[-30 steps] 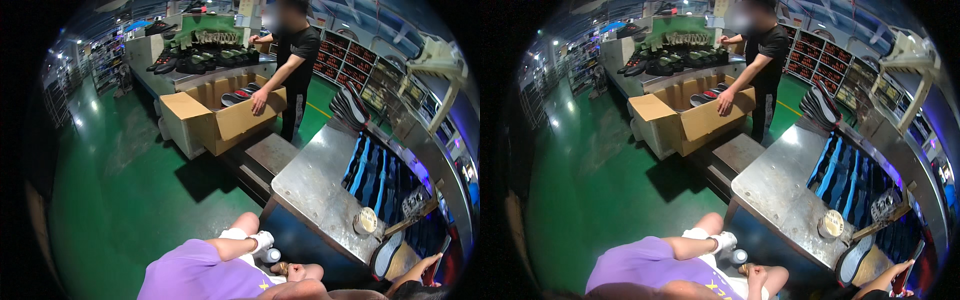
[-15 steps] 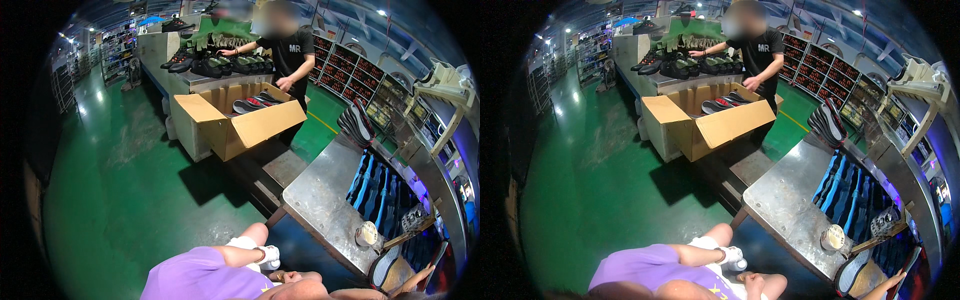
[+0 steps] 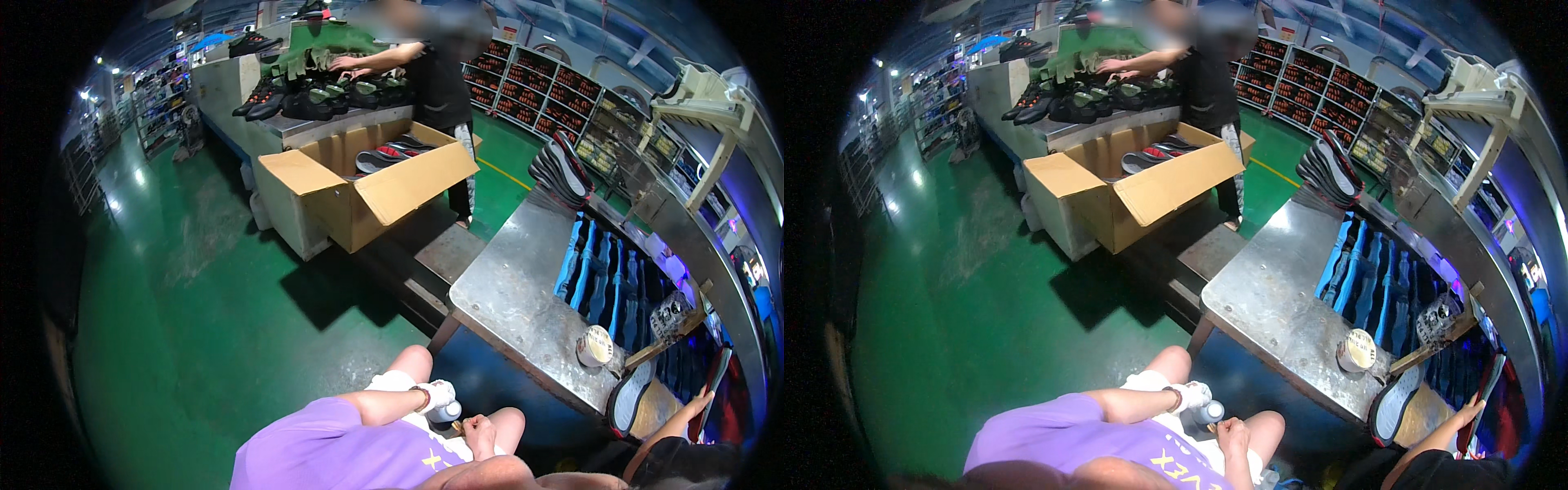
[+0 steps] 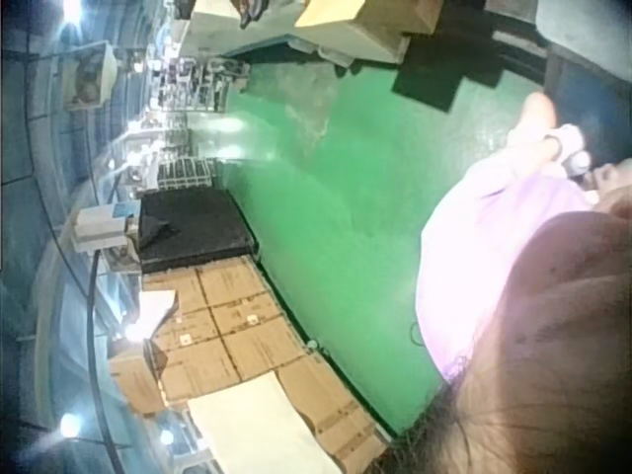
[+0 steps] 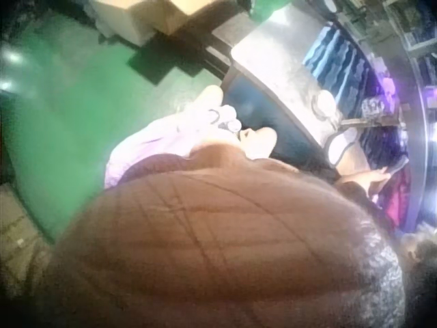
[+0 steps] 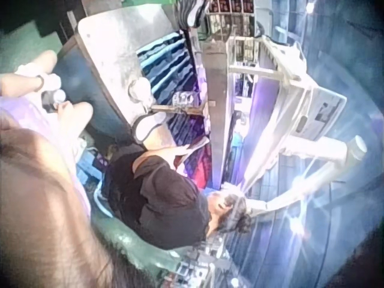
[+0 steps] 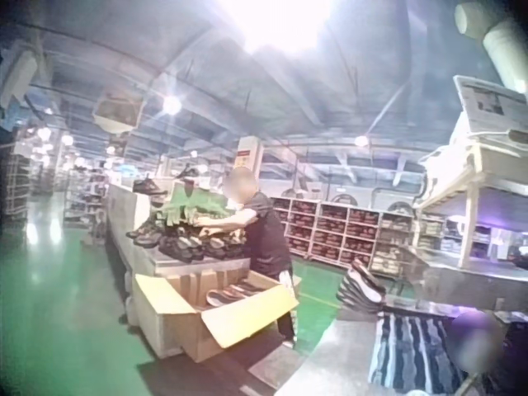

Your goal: The person applies glue to the sole of a shoe using a small brush. They repeatedly dip the brush into a container and spread the adhesive along the edges of the sole, then place the shoe on a metal table.

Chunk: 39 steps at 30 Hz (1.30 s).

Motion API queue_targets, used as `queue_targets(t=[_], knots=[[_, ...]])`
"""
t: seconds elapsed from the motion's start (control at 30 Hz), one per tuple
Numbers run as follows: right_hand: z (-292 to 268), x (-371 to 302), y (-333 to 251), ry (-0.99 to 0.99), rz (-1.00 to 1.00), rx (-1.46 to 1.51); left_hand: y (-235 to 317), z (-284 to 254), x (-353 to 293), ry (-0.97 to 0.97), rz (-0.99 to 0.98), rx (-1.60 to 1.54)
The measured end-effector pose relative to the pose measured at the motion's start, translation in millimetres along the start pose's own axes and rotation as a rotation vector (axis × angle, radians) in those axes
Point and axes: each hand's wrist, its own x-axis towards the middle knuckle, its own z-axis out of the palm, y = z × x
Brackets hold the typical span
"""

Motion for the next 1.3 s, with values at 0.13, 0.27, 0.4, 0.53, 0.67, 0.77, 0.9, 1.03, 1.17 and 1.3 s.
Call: queue_targets(t=[0.13, 0.27, 0.4, 0.53, 0.67, 0.77, 0.9, 1.03, 1.17, 1.3], knots=[[0, -1, 5, 0.006, -0.028, 0.007, 5, -7, 0, -0.076, -0.04, 0.106], [-2, -6, 4, -0.022, -0.008, 0.043, -6, 2, 3, -0.079, -0.089, -0.004], [-22, -11, -6, -0.048, 0.138, 0.072, 11, 6, 8, -0.098, -0.016, 0.271], [-13, -9, 8, -0.01, 0.045, 0.068, 15, 1, -2, -0.133, -0.125, 0.108], [-11, -7, 10, -0.017, 0.085, 0.099, 8, 3, 5, -0.168, -0.131, 0.165], [-20, -8, 7, -0.041, 0.14, 0.121, 2, 9, 16, -0.14, 0.04, 0.441], [-12, -5, 16, -0.058, 0.133, 0.115, -23, 16, 28, -0.125, 0.019, 0.411], [-9, 5, 41, -0.064, 0.207, 0.096, 69, -25, -5, -0.069, -0.187, -0.282], [14, 2, 56, -0.042, 0.17, 0.24, 82, -125, -41, 0.407, 0.259, -1.47], [-15, -13, 21, -0.025, 0.172, 0.179, 109, -295, -72, 0.251, 0.84, -1.667]])
